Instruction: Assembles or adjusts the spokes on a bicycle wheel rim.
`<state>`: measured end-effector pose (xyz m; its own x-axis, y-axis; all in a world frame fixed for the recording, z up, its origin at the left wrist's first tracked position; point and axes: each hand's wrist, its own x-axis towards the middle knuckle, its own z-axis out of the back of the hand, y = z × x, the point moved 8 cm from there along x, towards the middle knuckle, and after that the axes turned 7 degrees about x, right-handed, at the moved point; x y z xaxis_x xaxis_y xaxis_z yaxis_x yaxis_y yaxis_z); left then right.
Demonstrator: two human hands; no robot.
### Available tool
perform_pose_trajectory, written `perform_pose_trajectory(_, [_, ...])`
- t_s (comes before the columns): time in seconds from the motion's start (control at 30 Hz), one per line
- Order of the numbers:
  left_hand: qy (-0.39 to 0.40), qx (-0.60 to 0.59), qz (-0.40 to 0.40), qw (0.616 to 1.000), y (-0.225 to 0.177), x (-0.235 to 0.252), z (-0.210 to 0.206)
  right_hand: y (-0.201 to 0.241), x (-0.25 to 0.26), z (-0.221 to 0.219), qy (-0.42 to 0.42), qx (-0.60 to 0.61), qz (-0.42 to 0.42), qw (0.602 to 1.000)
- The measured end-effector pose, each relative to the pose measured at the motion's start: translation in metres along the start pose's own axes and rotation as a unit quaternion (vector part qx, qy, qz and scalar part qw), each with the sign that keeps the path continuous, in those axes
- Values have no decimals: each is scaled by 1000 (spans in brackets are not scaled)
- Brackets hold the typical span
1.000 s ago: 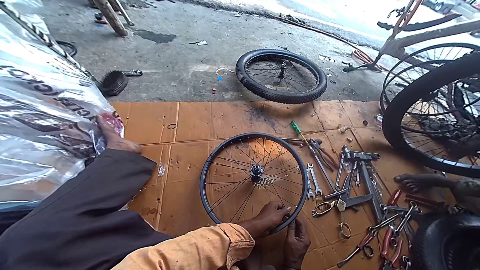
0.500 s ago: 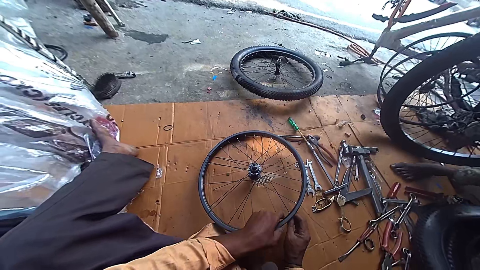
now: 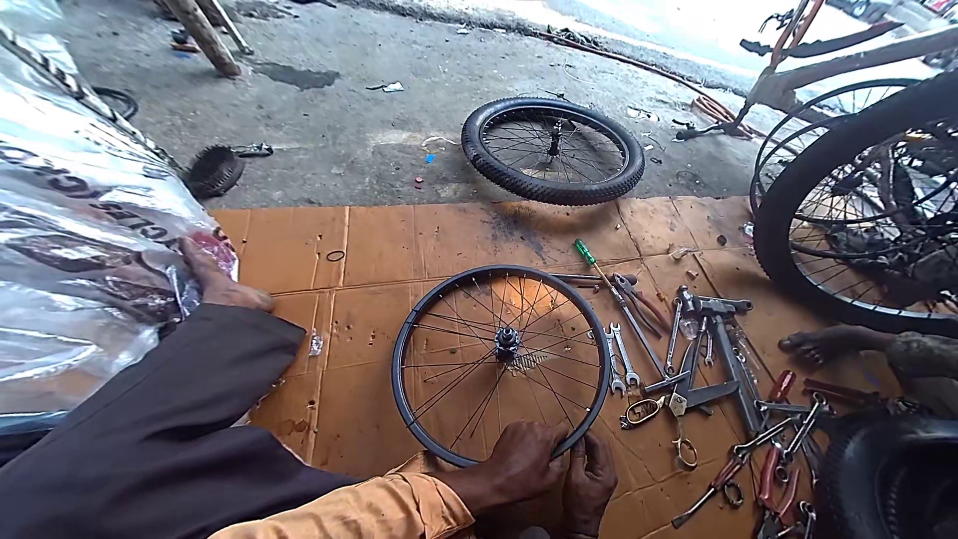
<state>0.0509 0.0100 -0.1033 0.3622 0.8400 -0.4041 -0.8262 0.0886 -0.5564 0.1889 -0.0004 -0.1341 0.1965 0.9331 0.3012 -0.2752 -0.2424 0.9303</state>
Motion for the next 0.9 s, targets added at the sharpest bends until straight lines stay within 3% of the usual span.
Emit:
perform_pose_trajectory(0.3, [68,-60,24,996,16,1,0,-2,1,0,-2,2,-3,1000])
perform_pose_trajectory(0.4, [-34,-81,33,996,25,3,19,-2,0,-2,8,27,-18,999])
perform_pose_trajectory(0.47, [-127,-71,-9,989,22,8,32,-4,-1,-1,5,29,-16,999])
perform_pose_trajectory(0.53, [-147,-52,-62,986,16,16,34,-4,-1,-1,1,0,-10,1000])
perform_pose_trajectory(0.6, [-111,-46,-66,991,15,25,30,-2,1,-1,2,-22,-1,1000])
perform_pose_trajectory(0.8, [14,-137,29,990,30,46,12,-6,-1,-2,6,22,-6,1000])
perform_pose_trajectory(0.9, [69,-169,22,983,28,51,4,-5,-1,-1,0,-24,-2,1000])
